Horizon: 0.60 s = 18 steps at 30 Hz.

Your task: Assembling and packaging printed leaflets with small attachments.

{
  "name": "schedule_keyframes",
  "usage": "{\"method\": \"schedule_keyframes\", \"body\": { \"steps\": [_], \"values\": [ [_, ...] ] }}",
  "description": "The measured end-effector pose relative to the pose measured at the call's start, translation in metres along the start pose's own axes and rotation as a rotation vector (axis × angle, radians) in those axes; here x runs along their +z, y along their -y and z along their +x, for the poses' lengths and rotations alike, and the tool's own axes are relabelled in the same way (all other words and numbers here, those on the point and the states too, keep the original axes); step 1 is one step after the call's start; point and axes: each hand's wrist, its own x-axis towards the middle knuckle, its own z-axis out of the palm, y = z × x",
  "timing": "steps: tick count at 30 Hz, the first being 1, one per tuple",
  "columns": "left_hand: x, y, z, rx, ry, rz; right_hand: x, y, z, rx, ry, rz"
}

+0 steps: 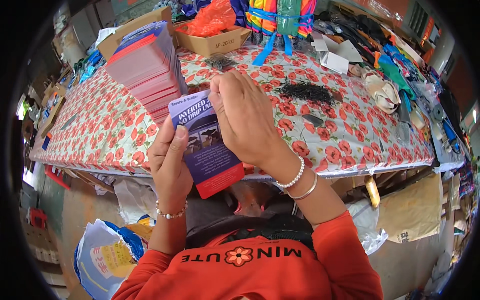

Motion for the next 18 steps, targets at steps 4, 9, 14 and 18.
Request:
{"method": "schedule_keyframes", "body": {
  "steps": [4,9,14,18],
  "values": [
    [-0.001,0.002,-0.003,0.072,-0.002,0.041,0.007,0.001,0.000,-0.015,-0.034,-0.127],
    [-0.005,0.003,-0.004,0.058,0.017,0.053,0.012,-0.002,0.000,-0.012,-0.079,-0.182],
    [-0.002,0.002,-0.003,0.118,0.045,0.226,0.017,-0.005,0.000,0.006,-0.099,-0.157],
    [-0.001,0.003,-0.003,0.182,0.108,0.392,0.024,-0.005,-0.002,-0.009,-0.101,-0.186]
  ]
}}
